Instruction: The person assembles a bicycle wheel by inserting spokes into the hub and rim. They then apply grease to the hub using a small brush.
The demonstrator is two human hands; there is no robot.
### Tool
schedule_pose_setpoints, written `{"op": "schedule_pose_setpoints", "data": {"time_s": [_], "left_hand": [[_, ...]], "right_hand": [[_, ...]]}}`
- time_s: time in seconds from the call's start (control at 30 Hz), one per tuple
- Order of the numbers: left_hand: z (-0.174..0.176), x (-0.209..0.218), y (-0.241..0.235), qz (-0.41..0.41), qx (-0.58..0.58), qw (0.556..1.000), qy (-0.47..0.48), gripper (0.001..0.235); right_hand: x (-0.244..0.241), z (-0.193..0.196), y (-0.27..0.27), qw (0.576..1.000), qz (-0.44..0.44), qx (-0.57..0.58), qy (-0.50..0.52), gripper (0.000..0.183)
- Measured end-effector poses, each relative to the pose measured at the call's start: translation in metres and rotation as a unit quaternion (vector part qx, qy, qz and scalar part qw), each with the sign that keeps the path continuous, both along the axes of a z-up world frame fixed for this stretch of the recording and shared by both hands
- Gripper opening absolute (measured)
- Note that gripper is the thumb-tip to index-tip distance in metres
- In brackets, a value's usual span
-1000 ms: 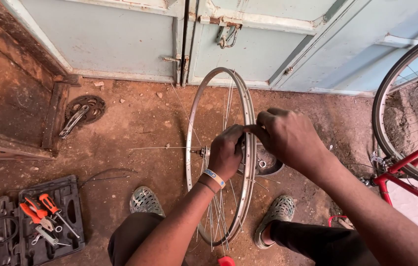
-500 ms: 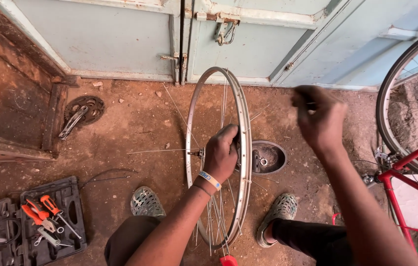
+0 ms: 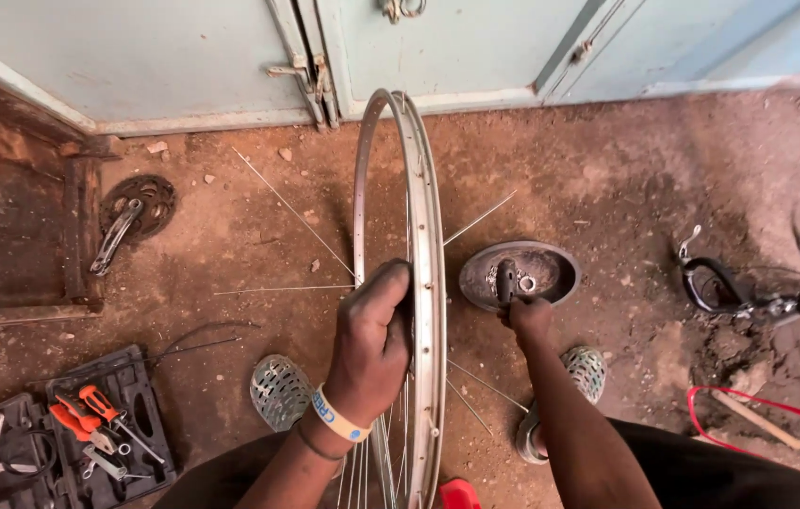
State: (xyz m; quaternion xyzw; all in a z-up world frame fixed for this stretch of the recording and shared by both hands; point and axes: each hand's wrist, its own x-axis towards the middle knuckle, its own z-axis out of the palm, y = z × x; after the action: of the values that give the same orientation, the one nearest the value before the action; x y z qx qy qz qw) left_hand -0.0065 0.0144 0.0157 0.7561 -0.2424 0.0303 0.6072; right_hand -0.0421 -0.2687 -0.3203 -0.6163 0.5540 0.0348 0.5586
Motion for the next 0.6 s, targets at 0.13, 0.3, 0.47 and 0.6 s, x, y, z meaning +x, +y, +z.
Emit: {"op": "schedule_pose_setpoints", "data": {"time_s": [0.13, 0.3, 0.47, 0.6], "left_hand": [[-0.002, 0.005, -0.007, -0.010, 0.002, 1.000, -0.013, 0.028], [-0.006, 0.010, -0.011, 0.018, 0.018, 0.999, -0.020, 0.034], [-0.011, 0.011, -0.012, 0.044, -0.021, 0.998, -0.025, 0.029], [-0.021, 0.016, -0.014, 0.076, -0.035, 0.996, -0.039, 0.035]], "right_hand": [[0.021, 0.041, -0.010, 0.998, 0.048, 0.016, 0.047, 0.016], [0.040, 0.187, -0.009, 0.972, 0.165, -0.044, -0.159, 0.035], [0.005, 0.364, 0.055, 0.898, 0.256, -0.176, -0.312, 0.027], [-0.036, 0.449, 0.132, 0.823, 0.455, -0.281, -0.190, 0.033]]}}
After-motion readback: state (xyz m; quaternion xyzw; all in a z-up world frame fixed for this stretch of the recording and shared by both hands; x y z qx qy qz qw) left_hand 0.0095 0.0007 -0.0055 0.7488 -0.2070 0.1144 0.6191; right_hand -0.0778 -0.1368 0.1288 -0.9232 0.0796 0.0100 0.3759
